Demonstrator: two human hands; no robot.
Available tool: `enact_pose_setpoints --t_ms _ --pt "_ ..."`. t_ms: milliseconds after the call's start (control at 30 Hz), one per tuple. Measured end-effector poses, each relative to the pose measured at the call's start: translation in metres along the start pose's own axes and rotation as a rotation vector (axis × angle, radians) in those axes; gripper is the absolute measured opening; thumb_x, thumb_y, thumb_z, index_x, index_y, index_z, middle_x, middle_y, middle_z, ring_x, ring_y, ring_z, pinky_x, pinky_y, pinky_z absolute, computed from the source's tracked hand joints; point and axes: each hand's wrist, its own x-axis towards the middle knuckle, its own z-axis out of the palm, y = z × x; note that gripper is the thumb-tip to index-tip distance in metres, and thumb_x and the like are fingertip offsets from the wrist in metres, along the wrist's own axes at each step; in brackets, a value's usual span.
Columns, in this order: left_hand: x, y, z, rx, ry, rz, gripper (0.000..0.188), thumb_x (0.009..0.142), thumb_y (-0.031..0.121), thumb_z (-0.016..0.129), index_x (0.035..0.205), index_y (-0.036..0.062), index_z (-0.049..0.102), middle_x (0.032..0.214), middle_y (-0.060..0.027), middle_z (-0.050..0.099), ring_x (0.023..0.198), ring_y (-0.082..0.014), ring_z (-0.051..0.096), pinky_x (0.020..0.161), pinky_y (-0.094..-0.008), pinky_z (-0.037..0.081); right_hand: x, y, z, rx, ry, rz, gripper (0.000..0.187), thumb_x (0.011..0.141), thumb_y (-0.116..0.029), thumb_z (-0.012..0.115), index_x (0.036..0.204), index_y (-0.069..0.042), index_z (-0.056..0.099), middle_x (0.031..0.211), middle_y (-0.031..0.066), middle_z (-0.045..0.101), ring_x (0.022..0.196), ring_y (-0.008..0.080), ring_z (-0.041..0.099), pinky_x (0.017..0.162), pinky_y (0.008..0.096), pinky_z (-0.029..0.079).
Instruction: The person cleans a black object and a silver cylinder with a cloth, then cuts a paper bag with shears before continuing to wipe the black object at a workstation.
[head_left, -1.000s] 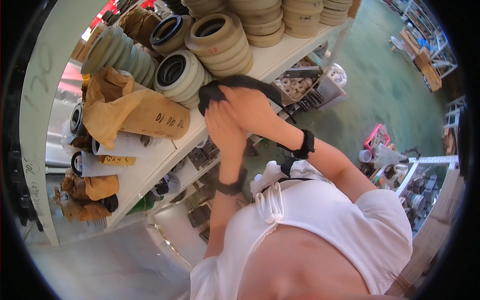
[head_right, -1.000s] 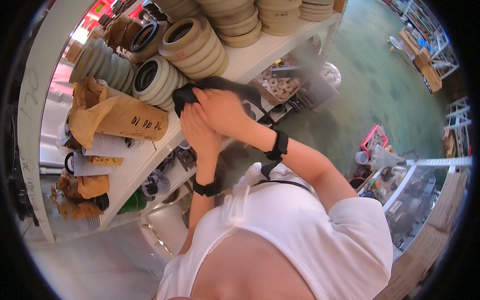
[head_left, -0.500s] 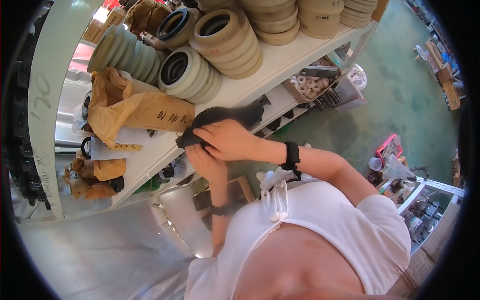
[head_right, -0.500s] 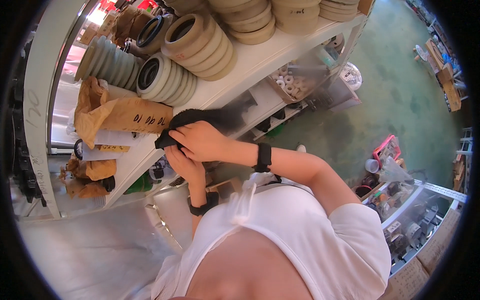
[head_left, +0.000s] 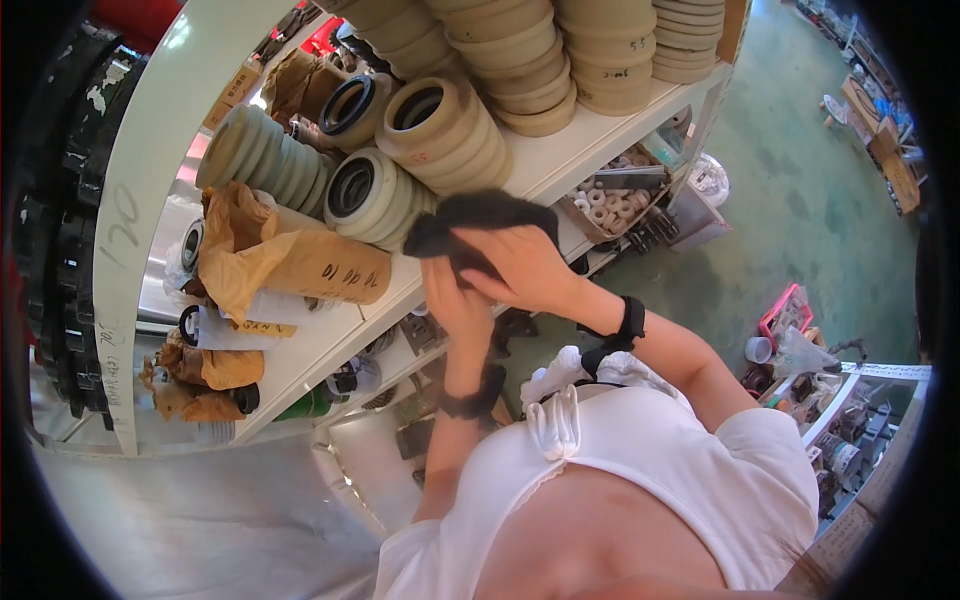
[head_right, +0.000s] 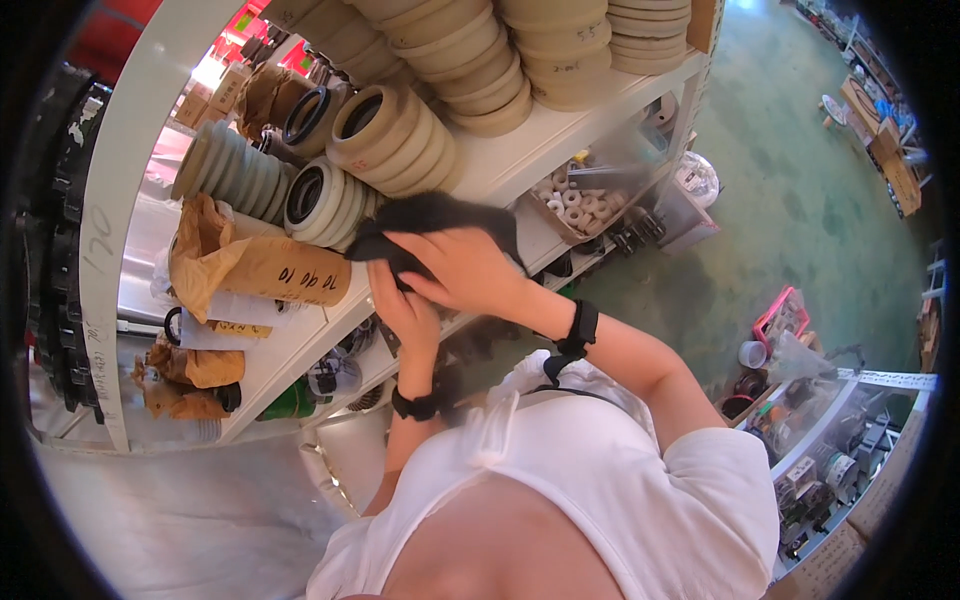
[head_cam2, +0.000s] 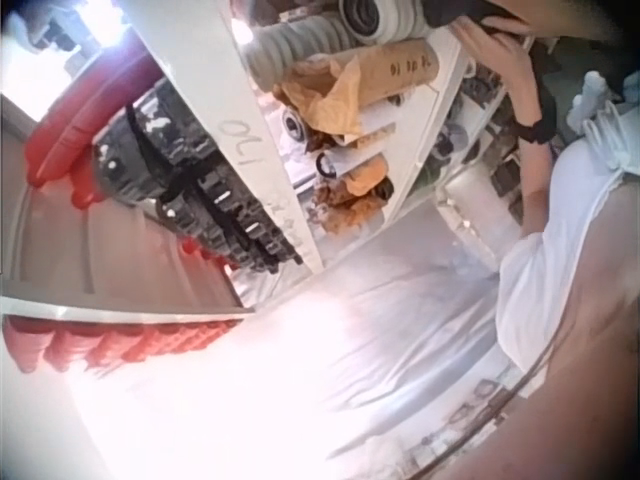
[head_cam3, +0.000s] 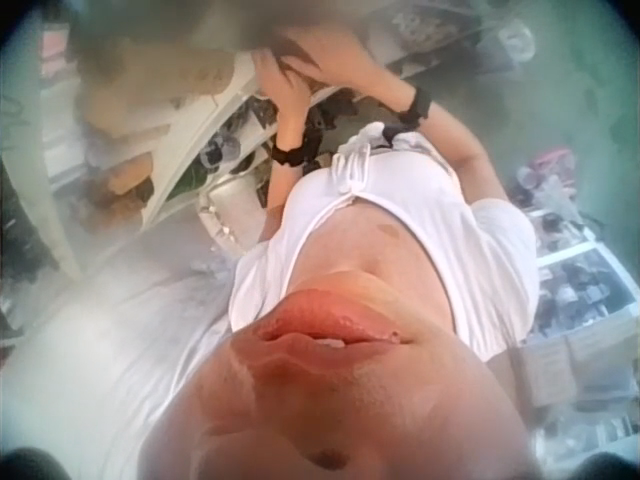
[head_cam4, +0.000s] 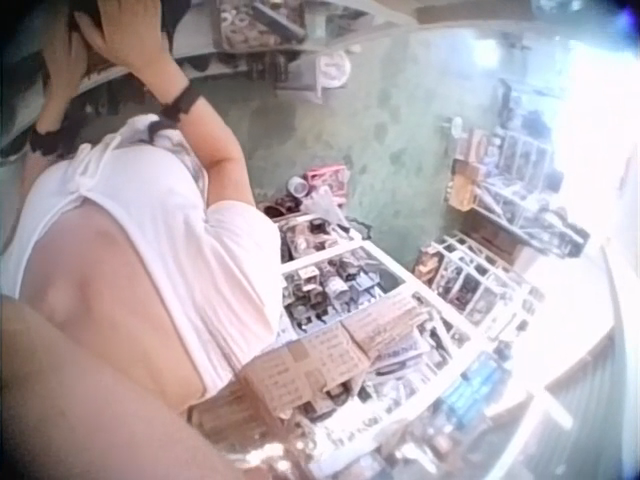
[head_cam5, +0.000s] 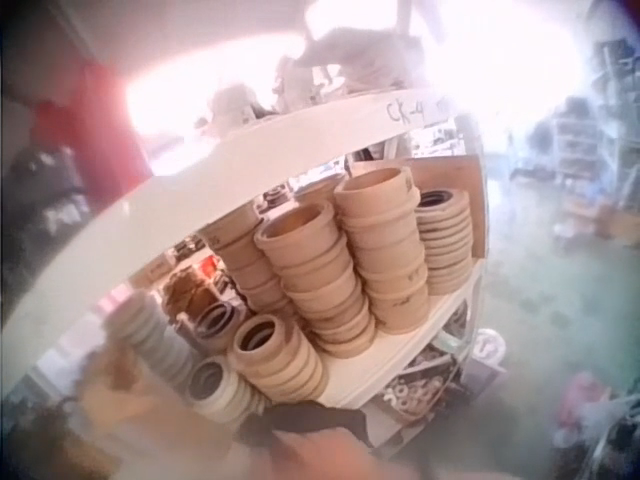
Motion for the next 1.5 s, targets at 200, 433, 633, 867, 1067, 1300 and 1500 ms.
enact_pose_setpoints --t_ms 200,433,633,867,1067,1300,1500 --pt "0.067 0.016 0.036 0.134 0.016 0.254 0.039 0.077 0.007 0.046 0.111 -0.0122 0.041 0.114 -0.0265 0.043 0.114 -0.0441 0.034 0.103 -0.0505 0.018 0.038 0.017 -0.016 0.07 0.139 0.117 0.056 0.082 -0.026 0.053 0.129 -0.003 0.034 0.105 0.0208 0.055 0.089 0.0358 0.054 0.075 0.0381 0.044" --pt "0.029 0.002 0.058 0.399 -0.087 0.26 0.026 0.074 0.01 0.046 0.094 -0.0056 0.046 0.094 -0.0216 0.045 0.096 -0.0402 0.042 0.097 -0.0514 0.025 0.001 0.042 -0.005 0.006 0.133 0.153 0.051 0.081 -0.021 0.051 0.128 -0.006 0.037 0.105 0.0191 0.056 0.088 0.0337 0.056 0.073 0.0384 0.046" --pt "0.031 0.012 0.046 0.396 -0.087 0.252 0.034 0.074 0.014 0.05 0.101 -0.0067 0.047 0.101 -0.0209 0.047 0.104 -0.0389 0.042 0.101 -0.0521 0.022 0.011 0.025 -0.018 0.017 0.032 0.12 0.052 0.08 -0.018 0.051 0.128 -0.004 0.036 0.099 0.0187 0.057 0.086 0.0337 0.056 0.073 0.038 0.046" --pt "0.042 -0.006 0.046 0.384 -0.084 0.234 0.034 0.075 0.016 0.052 0.101 -0.005 0.049 0.099 -0.0212 0.049 0.102 -0.0373 0.044 0.101 -0.0529 0.021 0.021 0.026 -0.006 -0.002 0.07 0.114 0.048 0.08 -0.018 0.051 0.125 -0.005 0.04 0.099 0.0182 0.058 0.086 0.0328 0.057 0.073 0.0379 0.047" --pt "0.02 -0.002 0.048 0.315 -0.135 0.23 0.041 0.075 0.011 0.051 0.111 -0.0074 0.044 0.109 -0.0235 0.047 0.11 -0.0389 0.04 0.101 -0.0551 0.02 0.001 0.033 -0.007 0.0 0.035 0.196 0.049 0.081 -0.023 0.052 0.125 -0.006 0.041 0.104 0.017 0.057 0.089 0.0313 0.057 0.073 0.0372 0.047" --pt "0.044 0.007 0.051 0.296 -0.008 0.277 0.042 0.08 0.008 0.049 0.118 -0.0078 0.039 0.119 -0.0256 0.041 0.114 -0.0436 0.035 0.1 -0.0498 0.024 0.034 0.029 -0.023 0.017 0.299 0.148 0.047 0.077 -0.019 0.055 0.12 -0.003 0.045 0.108 0.0165 0.056 0.093 0.0315 0.055 0.077 0.0361 0.046" --pt "0.032 0.009 0.044 0.102 -0.06 0.078 0.034 0.074 0.015 0.054 0.103 -0.0019 0.05 0.096 -0.0199 0.051 0.093 -0.0401 0.045 0.084 -0.0482 0.033 0.028 0.01 -0.004 0.072 0.035 0.119 0.038 0.078 -0.015 0.048 0.116 -0.011 0.051 0.09 0.0114 0.061 0.079 0.0278 0.059 0.066 0.0355 0.048"
